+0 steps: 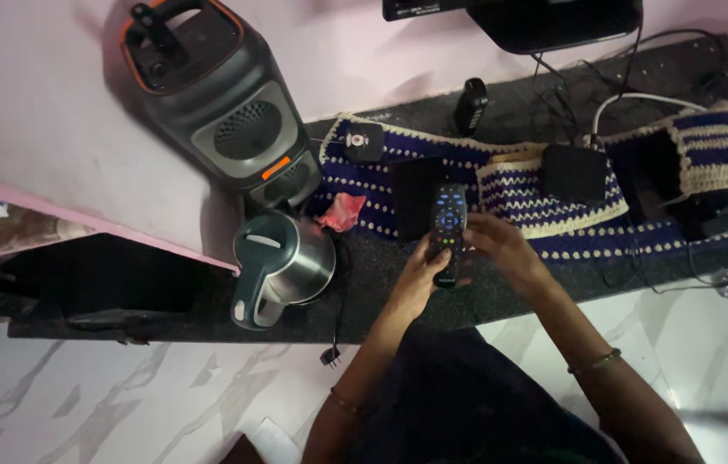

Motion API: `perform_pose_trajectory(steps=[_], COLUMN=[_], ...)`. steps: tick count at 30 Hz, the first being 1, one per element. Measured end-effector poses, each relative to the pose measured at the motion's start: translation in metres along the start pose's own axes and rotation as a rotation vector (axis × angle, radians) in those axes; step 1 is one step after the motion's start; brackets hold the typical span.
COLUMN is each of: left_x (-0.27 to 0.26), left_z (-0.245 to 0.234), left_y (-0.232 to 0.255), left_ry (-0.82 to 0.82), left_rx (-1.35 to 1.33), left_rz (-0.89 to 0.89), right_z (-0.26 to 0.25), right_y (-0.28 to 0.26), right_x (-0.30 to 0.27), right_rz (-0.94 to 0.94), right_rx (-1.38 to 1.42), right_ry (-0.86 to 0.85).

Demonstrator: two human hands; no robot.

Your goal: The person walks around a room collecting various electronic accessories, including a remote control, a power adapter, and charging cables. They move between a bed, a wooden table, and a shelf, picking up items and placing them onto the table.

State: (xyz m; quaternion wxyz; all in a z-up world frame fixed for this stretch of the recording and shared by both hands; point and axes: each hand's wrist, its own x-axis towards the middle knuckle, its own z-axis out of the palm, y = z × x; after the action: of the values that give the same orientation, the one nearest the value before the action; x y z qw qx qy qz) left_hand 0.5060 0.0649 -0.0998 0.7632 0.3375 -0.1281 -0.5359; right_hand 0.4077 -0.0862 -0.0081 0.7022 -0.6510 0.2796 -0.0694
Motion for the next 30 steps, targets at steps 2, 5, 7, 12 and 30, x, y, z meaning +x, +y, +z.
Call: perform_pose_trajectory(steps=[2,5,7,12,30], left_x=[-0.002,-0.004,-0.004,0.009,0.046], left_z=[0.002,0.002,0.0,-0.002,0.12], left_y=[0.003,0.003,0.0,-0.012,-0.136], left_ry=[0.049,0.044,0.033,0.063,-0.182], left_rx=[0.06,0.065,0.054,0.137,0.183], left_rz=[-0.023,-0.024,-0.031,-0.013,-0.212], right_z=[0.001,0.002,0.001,-0.014,-0.165], right_y=[0.005,0.009,0.01,0.015,0.082], right_x=[-0.004,-0.006,-0.008,-0.015,-0.133], right_rz=[0.009,0.037,0.064,0.052,-0.024], right_rx=[-0.021,-0.016,0.008,0.058,0.223], right_ry=[-0.003,0.015,0.038,0.071,0.352])
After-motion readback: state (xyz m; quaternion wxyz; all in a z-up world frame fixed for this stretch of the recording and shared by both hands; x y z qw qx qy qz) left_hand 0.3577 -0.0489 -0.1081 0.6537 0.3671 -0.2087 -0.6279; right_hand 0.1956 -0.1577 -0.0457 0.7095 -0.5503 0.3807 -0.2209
